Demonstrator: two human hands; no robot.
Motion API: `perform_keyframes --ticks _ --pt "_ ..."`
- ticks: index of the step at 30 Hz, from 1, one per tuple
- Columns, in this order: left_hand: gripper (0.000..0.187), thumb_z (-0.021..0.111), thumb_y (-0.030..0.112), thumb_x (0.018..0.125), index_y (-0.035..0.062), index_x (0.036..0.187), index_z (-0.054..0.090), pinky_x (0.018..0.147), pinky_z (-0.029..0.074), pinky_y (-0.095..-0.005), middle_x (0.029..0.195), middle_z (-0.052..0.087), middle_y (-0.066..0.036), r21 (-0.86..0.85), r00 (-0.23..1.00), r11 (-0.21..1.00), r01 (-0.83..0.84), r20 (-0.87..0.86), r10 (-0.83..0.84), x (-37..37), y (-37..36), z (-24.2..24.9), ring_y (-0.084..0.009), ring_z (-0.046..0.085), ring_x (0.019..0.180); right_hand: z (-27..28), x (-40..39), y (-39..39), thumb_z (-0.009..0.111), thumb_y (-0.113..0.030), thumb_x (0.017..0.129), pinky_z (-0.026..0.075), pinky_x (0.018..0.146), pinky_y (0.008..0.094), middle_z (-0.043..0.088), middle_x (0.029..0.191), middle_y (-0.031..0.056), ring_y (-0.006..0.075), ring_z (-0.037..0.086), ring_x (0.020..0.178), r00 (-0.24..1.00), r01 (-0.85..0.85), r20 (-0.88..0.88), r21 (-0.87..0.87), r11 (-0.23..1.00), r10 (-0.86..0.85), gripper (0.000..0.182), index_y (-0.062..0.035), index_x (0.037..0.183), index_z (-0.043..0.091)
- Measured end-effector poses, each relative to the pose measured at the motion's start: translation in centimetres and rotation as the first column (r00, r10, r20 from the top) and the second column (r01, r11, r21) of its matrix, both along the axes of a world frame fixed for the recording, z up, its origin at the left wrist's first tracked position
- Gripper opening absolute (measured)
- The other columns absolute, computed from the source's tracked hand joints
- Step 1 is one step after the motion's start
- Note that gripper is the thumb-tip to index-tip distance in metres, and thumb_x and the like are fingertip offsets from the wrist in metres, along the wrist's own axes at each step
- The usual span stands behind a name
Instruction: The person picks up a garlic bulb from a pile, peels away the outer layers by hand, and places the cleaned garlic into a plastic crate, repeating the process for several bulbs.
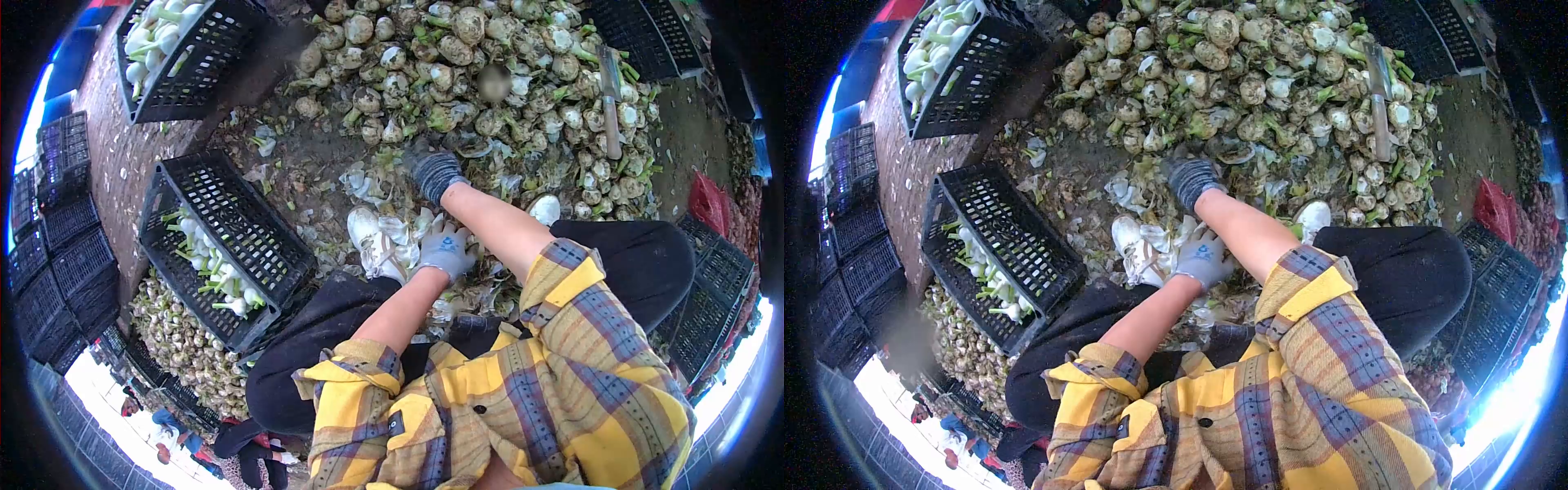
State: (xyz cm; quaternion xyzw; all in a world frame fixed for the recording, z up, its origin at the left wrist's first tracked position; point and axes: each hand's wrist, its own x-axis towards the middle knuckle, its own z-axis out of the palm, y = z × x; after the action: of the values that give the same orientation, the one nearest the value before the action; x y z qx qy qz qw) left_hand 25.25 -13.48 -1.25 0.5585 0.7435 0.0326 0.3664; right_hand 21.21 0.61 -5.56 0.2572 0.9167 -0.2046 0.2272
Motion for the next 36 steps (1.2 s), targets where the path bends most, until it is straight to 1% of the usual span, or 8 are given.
perform_keyframes --ticks 7,10,16,18,20,23,35,36 --pt "0.038 0.053 0.04 0.081 0.0096 0.1 0.065 0.091 0.041 -0.0378 0.112 0.059 -0.015 -0.227 0.977 0.951 -0.21 -0.021 0.211 -3.4 1.7 5.3 -0.0343 0.049 0.11 4.8 4.2 3.0 0.059 -0.036 0.073 0.047 0.085 0.0412 0.059 0.107 0.0231 0.0335 0.059 0.099 0.953 0.276 0.198 -0.264 0.924 -0.228 0.054 0.0001 0.113 0.056" --pt "0.041 0.046 0.036 0.089 0.0021 0.109 0.059 0.092 0.039 -0.0342 0.108 0.058 -0.02 0.019 0.597 0.636 -0.772 0.367 0.714 -3.8 2.9 7.4 -0.0324 0.055 0.103 8.5 5.3 4.4 0.061 -0.055 0.066 0.048 0.083 0.0385 0.06 0.105 0.0246 0.0325 0.06 0.096 0.866 0.495 0.102 -0.313 0.811 -0.489 0.075 0.0036 0.112 0.055" --pt "0.061 0.038 0.049 0.091 0.0022 0.131 0.033 0.089 0.04 -0.0329 0.12 0.047 -0.013 -0.165 0.006 0.307 -0.937 0.873 0.487 -3.5 5.8 10.1 -0.0238 0.051 0.101 16.6 7.4 0.5 0.055 -0.04 0.083 0.048 0.082 0.0338 0.056 0.116 0.0201 0.0262 0.059 0.1 0.72 0.52 -0.118 -0.56 0.644 -0.684 0.053 0.0007 0.117 0.05" --pt "0.06 0.039 0.051 0.091 0.0029 0.126 0.039 0.086 0.041 -0.0318 0.113 0.049 -0.011 -0.178 -0.008 0.284 -0.942 0.858 0.514 -2.6 5.5 15.7 -0.0205 0.051 0.097 17.6 9.7 0.0 0.053 -0.035 0.086 0.048 0.08 0.0332 0.059 0.11 0.0186 0.026 0.06 0.098 0.688 0.312 -0.2 -0.786 0.533 -0.698 0.046 0.0001 0.116 0.052" --pt "0.055 0.041 0.052 0.09 0.0048 0.118 0.049 0.075 0.044 -0.0265 0.103 0.051 -0.006 0.017 0.19 0.333 -0.943 0.848 0.495 -3.7 4.5 15.2 -0.0144 0.051 0.086 24.2 12.6 -0.9 0.055 -0.031 0.086 0.051 0.072 0.0319 0.063 0.098 0.0144 0.023 0.064 0.085 0.566 0.208 0.06 -0.976 0.072 -0.822 0.04 -0.0004 0.112 0.054" --pt "0.051 0.042 0.05 0.091 0.0052 0.113 0.053 0.07 0.044 -0.0241 0.099 0.052 -0.004 -0.026 0.162 0.35 -0.936 0.854 0.495 -2.7 4.2 18.6 -0.0124 0.051 0.084 24.6 13.9 -1.7 0.057 -0.03 0.086 0.052 0.059 0.0298 0.064 0.089 0.0118 0.017 0.064 0.068 0.419 0.262 0.101 -0.965 0.014 -0.902 0.038 0.0002 0.109 0.056" --pt "0.039 0.048 0.036 0.093 0.0057 0.117 0.048 0.075 0.042 -0.0209 0.106 0.052 -0.001 0.319 0.418 0.381 -0.868 0.883 0.215 -1.2 4.5 19.7 -0.0058 0.047 0.085 24.2 13.5 -0.3 0.059 -0.031 0.086 0.049 0.056 0.0284 0.064 0.077 0.0083 0.0141 0.06 0.062 0.466 0.176 -0.079 -0.968 0.18 -0.881 0.031 -0.0047 0.103 0.061" --pt "0.038 0.048 0.036 0.093 0.0057 0.117 0.049 0.074 0.042 -0.021 0.104 0.052 -0.001 0.316 0.414 0.383 -0.868 0.886 0.208 -1.2 4.6 19.6 -0.0059 0.048 0.084 23.5 13.6 -0.1 0.056 -0.028 0.086 0.049 0.06 0.0305 0.065 0.079 0.0102 0.0186 0.061 0.067 0.52 0.148 -0.296 -0.892 0.426 -0.801 0.028 -0.0048 0.101 0.062"
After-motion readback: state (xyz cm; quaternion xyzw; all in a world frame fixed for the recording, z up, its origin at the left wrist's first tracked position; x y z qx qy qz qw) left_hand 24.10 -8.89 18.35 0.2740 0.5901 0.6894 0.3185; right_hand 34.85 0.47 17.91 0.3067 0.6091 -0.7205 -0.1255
